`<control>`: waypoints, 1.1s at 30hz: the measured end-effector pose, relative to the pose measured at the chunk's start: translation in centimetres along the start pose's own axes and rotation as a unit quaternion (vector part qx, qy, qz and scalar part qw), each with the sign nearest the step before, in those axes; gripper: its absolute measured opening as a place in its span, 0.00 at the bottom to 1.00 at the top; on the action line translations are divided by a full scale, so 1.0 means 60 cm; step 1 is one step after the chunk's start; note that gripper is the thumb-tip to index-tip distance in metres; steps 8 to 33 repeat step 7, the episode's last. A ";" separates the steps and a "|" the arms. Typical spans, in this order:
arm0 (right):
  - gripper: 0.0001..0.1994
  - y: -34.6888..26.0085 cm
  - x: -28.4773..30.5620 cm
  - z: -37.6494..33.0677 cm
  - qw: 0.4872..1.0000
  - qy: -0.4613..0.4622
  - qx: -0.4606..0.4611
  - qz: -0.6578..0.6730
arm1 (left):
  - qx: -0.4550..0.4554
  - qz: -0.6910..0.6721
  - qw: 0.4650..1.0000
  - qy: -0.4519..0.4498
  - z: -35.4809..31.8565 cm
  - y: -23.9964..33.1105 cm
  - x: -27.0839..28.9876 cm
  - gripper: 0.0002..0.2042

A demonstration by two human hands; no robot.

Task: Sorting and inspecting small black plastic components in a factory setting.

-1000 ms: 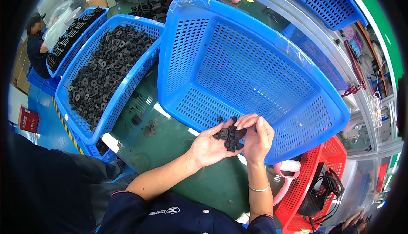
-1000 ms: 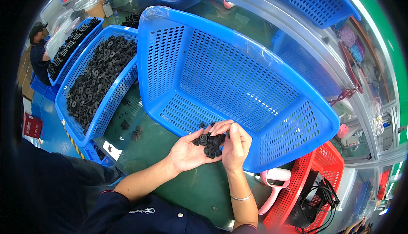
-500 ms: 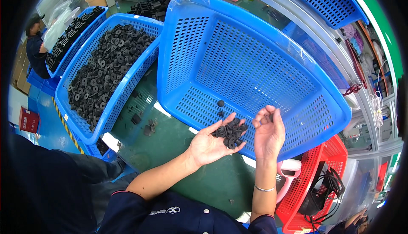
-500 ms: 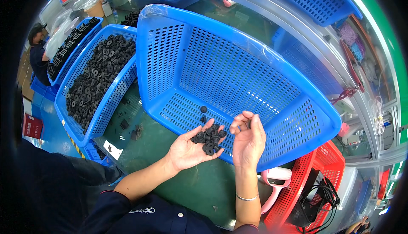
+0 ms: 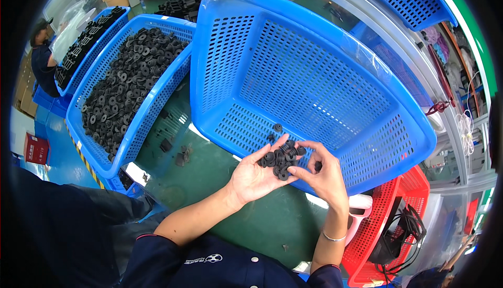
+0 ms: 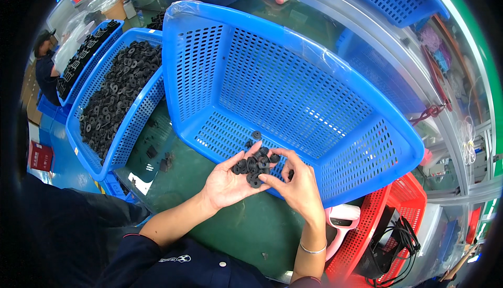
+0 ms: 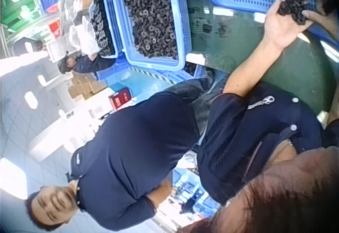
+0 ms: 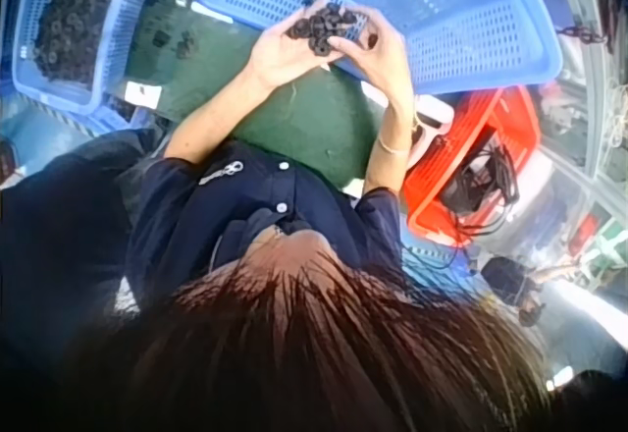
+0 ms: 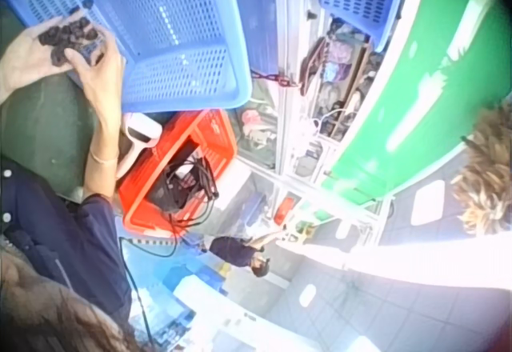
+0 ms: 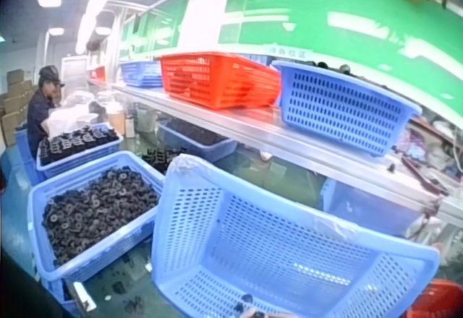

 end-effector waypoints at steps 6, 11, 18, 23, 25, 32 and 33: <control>0.19 0.041 0.015 0.011 0.997 -0.013 -0.030 0.069 | 0.002 -0.030 0.999 0.015 0.000 -0.003 -0.003 0.19; 0.18 0.047 0.017 0.011 0.996 -0.015 -0.047 0.079 | 0.002 -0.025 1.000 0.005 0.001 -0.003 -0.001 0.19; 0.18 0.047 0.017 0.011 0.996 -0.015 -0.047 0.079 | 0.002 -0.025 1.000 0.005 0.001 -0.003 -0.001 0.19; 0.18 0.047 0.017 0.011 0.996 -0.015 -0.047 0.079 | 0.002 -0.025 1.000 0.005 0.001 -0.003 -0.001 0.19; 0.18 0.047 0.017 0.011 0.996 -0.015 -0.047 0.079 | 0.002 -0.025 1.000 0.005 0.001 -0.003 -0.001 0.19; 0.18 0.047 0.017 0.011 0.996 -0.015 -0.047 0.079 | 0.002 -0.025 1.000 0.005 0.001 -0.003 -0.001 0.19; 0.18 0.047 0.017 0.011 0.996 -0.015 -0.047 0.079 | 0.002 -0.025 1.000 0.005 0.001 -0.003 -0.001 0.19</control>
Point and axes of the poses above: each hand's wrist, its own z-axis towards the middle knuckle, its own x-axis out of the back of the hand, y = z × x, the point moved 7 cm from there along z, towards the middle knuckle, and after that the axes turned 12 degrees about z, right-handed, at the moved point
